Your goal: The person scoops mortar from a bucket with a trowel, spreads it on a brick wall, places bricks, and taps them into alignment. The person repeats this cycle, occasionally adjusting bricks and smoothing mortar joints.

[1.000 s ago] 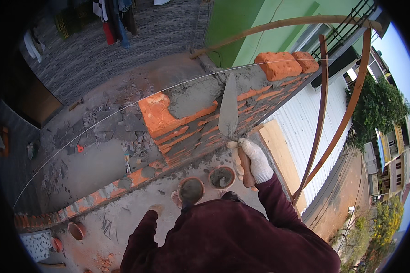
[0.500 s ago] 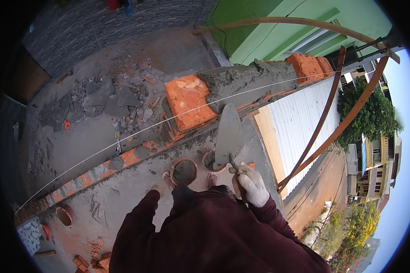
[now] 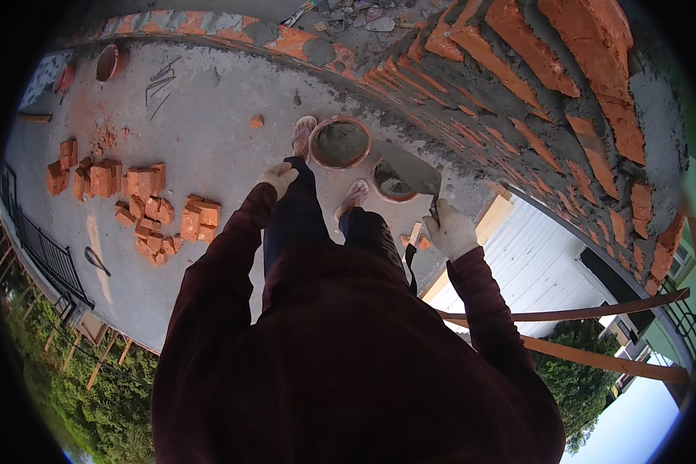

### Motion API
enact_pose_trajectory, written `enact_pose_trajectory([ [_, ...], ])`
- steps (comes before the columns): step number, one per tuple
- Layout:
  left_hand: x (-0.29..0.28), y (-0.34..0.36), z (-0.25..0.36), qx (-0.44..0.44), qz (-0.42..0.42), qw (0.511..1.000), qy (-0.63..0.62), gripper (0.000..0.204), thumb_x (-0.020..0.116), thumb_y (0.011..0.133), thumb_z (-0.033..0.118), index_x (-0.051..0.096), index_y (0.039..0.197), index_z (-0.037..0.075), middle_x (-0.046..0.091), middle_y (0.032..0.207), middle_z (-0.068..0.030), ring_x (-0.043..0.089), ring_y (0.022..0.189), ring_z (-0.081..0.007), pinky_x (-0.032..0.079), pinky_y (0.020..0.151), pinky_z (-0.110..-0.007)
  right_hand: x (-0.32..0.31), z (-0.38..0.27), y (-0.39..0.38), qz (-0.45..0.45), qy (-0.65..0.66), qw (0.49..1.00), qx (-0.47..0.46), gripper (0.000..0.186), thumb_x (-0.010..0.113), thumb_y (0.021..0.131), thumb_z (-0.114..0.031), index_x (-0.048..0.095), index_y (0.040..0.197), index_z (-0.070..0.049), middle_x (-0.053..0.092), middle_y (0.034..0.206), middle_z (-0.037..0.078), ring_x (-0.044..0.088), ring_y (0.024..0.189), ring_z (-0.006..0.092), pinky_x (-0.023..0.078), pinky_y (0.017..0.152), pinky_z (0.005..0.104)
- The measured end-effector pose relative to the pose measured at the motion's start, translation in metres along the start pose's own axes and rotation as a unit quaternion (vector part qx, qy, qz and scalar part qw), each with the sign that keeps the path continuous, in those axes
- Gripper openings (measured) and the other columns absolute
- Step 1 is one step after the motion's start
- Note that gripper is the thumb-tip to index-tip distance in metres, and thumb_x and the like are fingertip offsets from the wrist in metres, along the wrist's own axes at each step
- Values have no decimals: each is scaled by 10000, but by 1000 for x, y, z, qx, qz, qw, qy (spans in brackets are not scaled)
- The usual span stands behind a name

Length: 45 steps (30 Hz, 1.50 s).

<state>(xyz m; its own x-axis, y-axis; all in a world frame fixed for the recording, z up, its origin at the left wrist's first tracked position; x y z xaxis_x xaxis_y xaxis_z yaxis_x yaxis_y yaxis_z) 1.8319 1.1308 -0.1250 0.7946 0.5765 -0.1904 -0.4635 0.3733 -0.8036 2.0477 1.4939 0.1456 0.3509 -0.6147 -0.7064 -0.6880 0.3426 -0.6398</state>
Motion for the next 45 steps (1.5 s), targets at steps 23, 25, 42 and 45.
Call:
enact_pose_trajectory([
  [23,210,-15,-198,-77,66,991,-92,566,695,954,407,612,1360,20,591,1396,-222,550,1322,-387,447,1101,-441,385,-1,343,-223,-379,897,-53,694,711,883,-99,382,1437,159,637,1280,287,745,1044,369,620,848,456],
  [25,209,-9,-197,-68,76,989,-106,575,690,959,407,605,1367,11,589,1399,-225,546,1330,-386,440,1109,-435,360,-23,348,-162,-378,910,-48,635,710,875,-103,429,1402,112,659,1223,262,750,1015,347,621,807,434],
  [42,116,237,-161,-25,110,958,-263,737,580,1027,539,491,1455,-54,611,1397,-211,565,1307,-279,415,1092,-354,377,52,366,-220,-282,933,43,377,650,901,-201,642,1222,-2,721,1125,262,698,1114,396,557,939,472],
  [45,133,295,-198,71,83,955,-274,689,450,1049,627,667,1277,14,741,1153,-183,670,1138,-278,475,995,-374,416,62,380,-261,-198,944,35,335,675,889,-211,678,1143,6,718,1125,264,687,1130,389,559,935,468],
])
Point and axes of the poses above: each hand's wrist, its own y-axis towards the middle knuckle, its own x-axis out of the palm, z = x × y, the point moved 8 cm from there along y, towards the middle knuckle
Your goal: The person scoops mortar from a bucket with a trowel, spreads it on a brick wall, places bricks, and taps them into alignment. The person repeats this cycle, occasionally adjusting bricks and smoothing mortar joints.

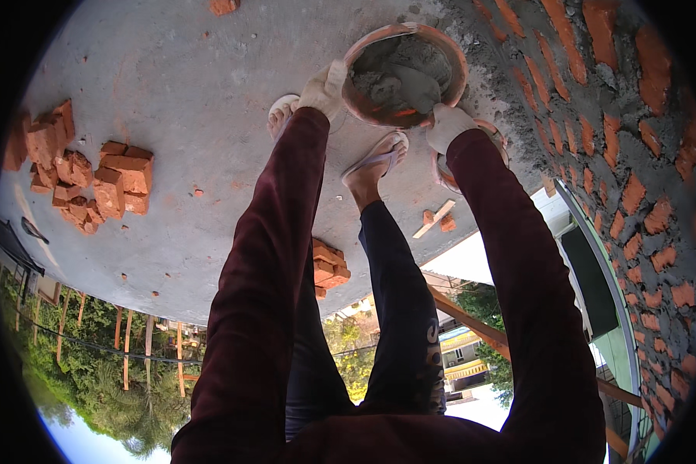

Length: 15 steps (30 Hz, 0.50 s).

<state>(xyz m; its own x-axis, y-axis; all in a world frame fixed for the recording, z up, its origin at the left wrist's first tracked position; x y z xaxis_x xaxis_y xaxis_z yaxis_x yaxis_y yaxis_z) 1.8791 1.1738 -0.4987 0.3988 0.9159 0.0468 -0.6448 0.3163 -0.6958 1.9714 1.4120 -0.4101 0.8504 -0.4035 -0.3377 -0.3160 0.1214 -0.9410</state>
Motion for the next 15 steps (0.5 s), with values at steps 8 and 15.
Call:
enact_pose_trajectory([
  [8,57,-51,37,-36,-44,995,82,545,510,1065,494,627,1388,70,713,1264,-183,654,1214,-275,464,1033,-360,44,-2,-26,-9,326,944,-39,196,682,828,-137,560,935,-27,572,732,83,605,542,188,489,431,332],
  [15,72,-68,30,-96,-63,989,98,571,527,1074,480,587,1456,59,694,1109,-57,630,882,-96,524,776,-287,63,3,-61,-50,592,803,-44,207,671,816,-82,490,913,-54,487,733,20,490,515,111,418,418,302],
])
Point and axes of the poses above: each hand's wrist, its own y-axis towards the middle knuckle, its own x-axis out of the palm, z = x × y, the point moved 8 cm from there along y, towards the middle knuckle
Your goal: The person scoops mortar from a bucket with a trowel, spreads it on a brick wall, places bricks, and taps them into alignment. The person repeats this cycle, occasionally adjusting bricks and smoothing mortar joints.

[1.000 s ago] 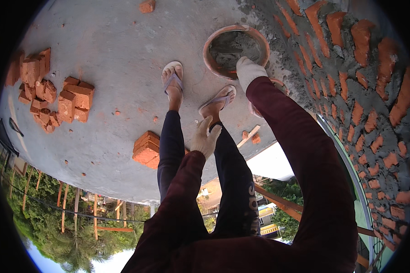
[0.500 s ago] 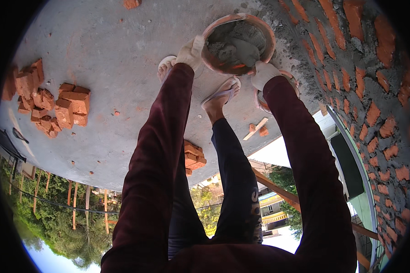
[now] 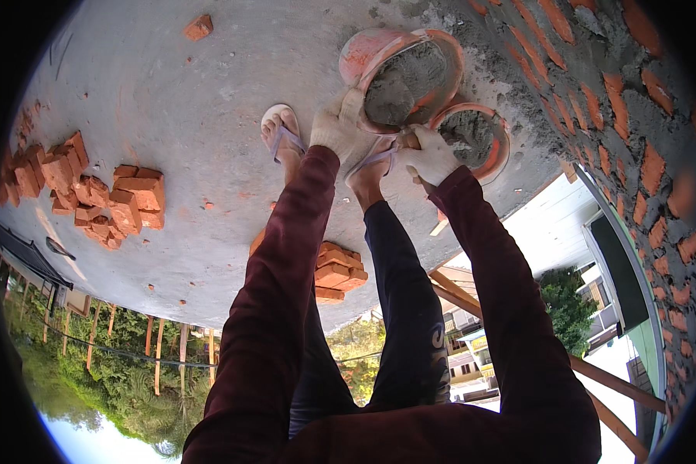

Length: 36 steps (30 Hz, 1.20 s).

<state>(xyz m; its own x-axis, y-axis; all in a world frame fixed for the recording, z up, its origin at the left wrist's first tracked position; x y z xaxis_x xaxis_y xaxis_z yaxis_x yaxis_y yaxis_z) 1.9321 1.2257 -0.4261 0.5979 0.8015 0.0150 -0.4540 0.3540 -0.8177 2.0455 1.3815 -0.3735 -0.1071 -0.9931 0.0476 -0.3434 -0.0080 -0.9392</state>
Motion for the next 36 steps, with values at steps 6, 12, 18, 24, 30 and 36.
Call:
enact_pose_trajectory([
  [6,-10,1,12,82,33,996,-16,580,539,1060,521,618,1433,84,639,909,-10,577,772,-113,519,740,-285,-1,32,1,1,68,997,-22,265,662,835,-43,585,1084,1,507,702,14,482,497,99,388,426,290],
  [12,-23,14,15,-38,35,990,-130,637,495,1059,529,579,1418,9,670,1221,-128,673,1050,-219,576,956,-385,-16,31,-16,-22,116,991,-54,253,688,837,-25,593,1072,-13,517,706,4,463,480,85,369,417,271],
  [18,-81,-5,-23,-129,117,978,-119,757,480,1016,659,562,1445,41,624,1318,-113,580,1227,-235,475,1060,-448,-39,-18,-126,-36,88,995,-43,236,686,869,22,577,1077,-3,489,721,-9,452,482,71,347,414,257],
  [24,-142,-130,-52,5,83,987,139,720,506,1032,582,539,1472,14,630,1405,-177,573,1324,-249,425,1102,-344,-66,-99,-377,-55,10,996,-69,240,679,836,20,607,1065,18,526,654,-12,492,470,86,373,441,248],
  [30,-147,-251,50,4,56,955,292,728,599,986,570,565,1456,15,605,1429,-242,544,1383,-338,404,1151,-391,-113,-207,-673,22,-118,986,-113,399,680,845,-76,609,1221,41,503,713,-20,559,587,99,437,509,272],
  [36,-204,-271,108,151,179,954,187,684,621,988,554,606,1420,24,741,1026,-106,692,906,-221,545,844,-366,-154,-340,-830,77,-97,954,-274,334,688,813,-81,569,1092,59,554,590,14,538,429,95,417,409,228],
])
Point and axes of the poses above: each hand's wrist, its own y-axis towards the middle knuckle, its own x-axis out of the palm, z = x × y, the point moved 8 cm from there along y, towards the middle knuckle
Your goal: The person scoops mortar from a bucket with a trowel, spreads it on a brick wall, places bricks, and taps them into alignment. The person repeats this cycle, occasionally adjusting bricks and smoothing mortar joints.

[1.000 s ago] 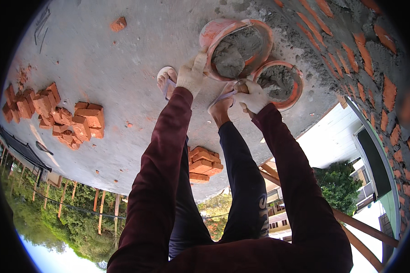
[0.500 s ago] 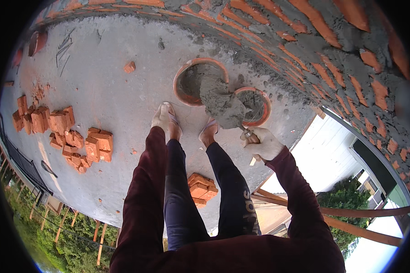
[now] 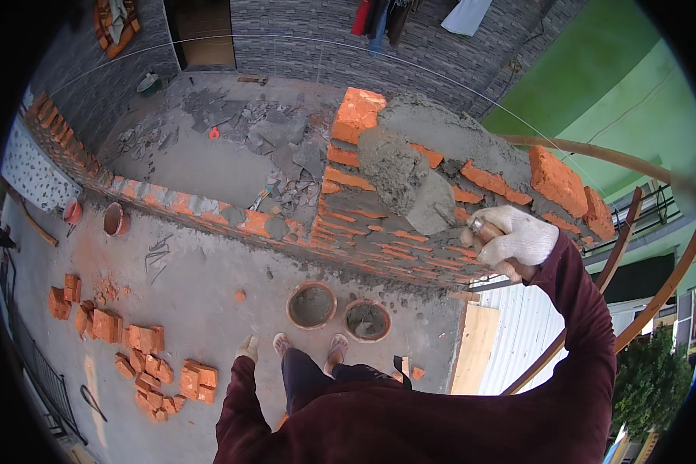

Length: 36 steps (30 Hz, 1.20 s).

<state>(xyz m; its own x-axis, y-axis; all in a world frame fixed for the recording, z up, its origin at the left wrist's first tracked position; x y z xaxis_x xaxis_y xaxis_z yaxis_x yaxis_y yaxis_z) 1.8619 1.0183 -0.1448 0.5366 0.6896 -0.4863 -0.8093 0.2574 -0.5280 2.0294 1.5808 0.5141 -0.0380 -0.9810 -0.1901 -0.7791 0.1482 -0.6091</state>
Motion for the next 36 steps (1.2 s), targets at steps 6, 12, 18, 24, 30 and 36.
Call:
enact_pose_trajectory([
  [6,-44,2,11,-146,-55,985,-74,630,614,973,591,627,1410,137,685,1077,-44,637,905,-219,522,762,-439,-60,-95,-13,257,-282,922,-64,247,670,831,-76,595,1045,22,621,677,73,629,513,165,496,471,300],
  [12,-85,32,14,-235,-88,965,-82,639,585,973,595,570,1444,164,625,1368,-86,616,1186,-300,502,894,-549,-30,-93,26,443,-719,518,-138,343,701,823,-73,558,1126,1,674,843,165,728,738,308,578,560,398],
  [18,-125,136,68,-208,-143,968,-1,638,593,967,584,570,1439,155,640,1326,-87,628,1170,-303,507,883,-549,-6,-92,6,514,-597,614,-45,450,689,857,-90,534,1274,-17,675,919,178,721,797,342,582,645,418],
  [24,-148,301,142,-22,-175,981,80,619,615,951,598,629,1384,156,705,1189,-100,660,1120,-257,539,845,-447,54,-5,5,440,198,873,-75,452,617,983,-304,599,1256,56,562,712,29,511,498,118,418,453,262],
  [30,-115,344,212,125,-202,958,160,616,612,970,548,679,1338,58,707,1298,-180,645,1251,-332,468,1071,-400,139,-2,119,402,372,816,-186,479,516,1067,-413,609,1236,25,570,699,59,504,489,138,416,442,277],
  [36,-69,249,311,152,-306,900,272,657,597,998,509,606,1397,-13,665,1380,-148,610,1297,-278,445,1089,-369,137,-11,148,489,205,838,-131,419,525,1057,-358,606,1192,30,605,711,58,553,502,139,443,447,293],
])
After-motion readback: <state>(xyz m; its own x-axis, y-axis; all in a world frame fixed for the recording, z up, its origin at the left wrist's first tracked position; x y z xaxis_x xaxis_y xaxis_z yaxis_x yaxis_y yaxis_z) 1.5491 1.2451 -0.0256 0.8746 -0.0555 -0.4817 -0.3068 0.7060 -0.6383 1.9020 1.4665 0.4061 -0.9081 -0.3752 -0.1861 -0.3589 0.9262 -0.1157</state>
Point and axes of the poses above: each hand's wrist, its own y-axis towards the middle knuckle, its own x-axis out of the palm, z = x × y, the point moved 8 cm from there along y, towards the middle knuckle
